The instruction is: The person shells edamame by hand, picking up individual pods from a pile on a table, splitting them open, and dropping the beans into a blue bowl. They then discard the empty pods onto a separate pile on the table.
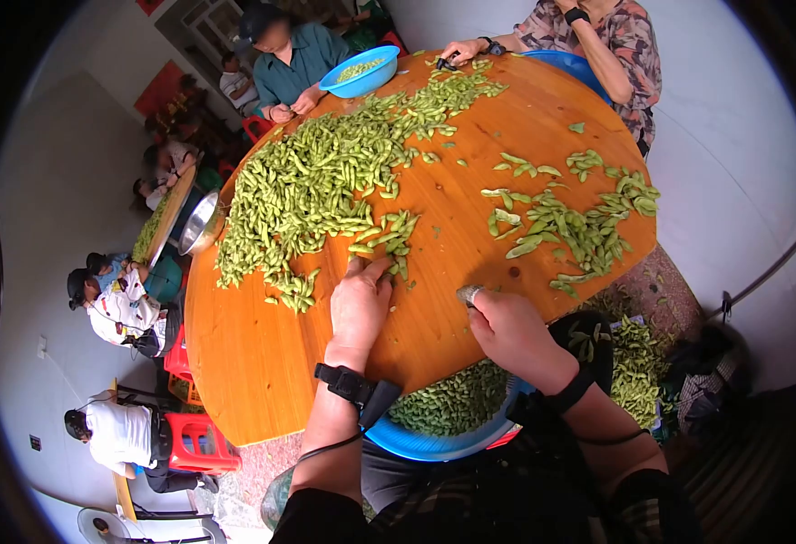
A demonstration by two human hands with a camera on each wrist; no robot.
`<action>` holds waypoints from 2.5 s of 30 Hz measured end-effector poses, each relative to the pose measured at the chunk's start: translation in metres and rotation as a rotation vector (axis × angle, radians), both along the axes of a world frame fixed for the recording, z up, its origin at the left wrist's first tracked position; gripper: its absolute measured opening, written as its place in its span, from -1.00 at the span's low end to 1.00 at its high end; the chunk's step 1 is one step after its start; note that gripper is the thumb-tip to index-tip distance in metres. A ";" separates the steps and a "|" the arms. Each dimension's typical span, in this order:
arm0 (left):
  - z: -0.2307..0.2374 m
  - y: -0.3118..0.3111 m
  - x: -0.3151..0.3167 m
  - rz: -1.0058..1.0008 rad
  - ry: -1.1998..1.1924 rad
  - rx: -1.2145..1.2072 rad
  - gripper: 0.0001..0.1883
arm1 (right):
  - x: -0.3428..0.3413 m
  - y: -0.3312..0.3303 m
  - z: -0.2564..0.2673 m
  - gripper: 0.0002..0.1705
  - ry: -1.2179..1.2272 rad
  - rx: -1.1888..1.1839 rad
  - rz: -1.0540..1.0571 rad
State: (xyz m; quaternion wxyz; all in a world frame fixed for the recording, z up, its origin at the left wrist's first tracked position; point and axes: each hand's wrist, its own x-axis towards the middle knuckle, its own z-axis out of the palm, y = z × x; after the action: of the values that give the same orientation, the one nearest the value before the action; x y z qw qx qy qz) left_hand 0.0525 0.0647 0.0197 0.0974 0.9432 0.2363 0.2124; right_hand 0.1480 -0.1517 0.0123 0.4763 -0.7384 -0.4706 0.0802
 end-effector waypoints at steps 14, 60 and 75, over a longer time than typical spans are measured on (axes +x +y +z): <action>-0.002 -0.021 -0.004 -0.209 -0.141 -0.070 -0.87 | 0.000 0.021 0.002 -0.92 0.484 -0.008 0.043; -0.012 -0.029 -0.006 -0.353 -0.354 -0.768 -0.71 | 0.000 0.053 0.013 -0.85 0.752 0.019 0.158; 0.003 -0.018 -0.011 -0.458 -0.369 -1.695 -0.71 | 0.001 0.039 0.034 -0.84 0.901 -0.009 0.108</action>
State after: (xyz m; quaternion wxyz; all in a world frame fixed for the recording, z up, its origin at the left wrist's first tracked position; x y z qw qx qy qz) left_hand 0.0414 0.0465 0.0229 0.8375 0.5295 0.1006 0.0902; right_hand 0.1494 -0.1124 0.0461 0.6253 -0.6064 -0.2540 0.4203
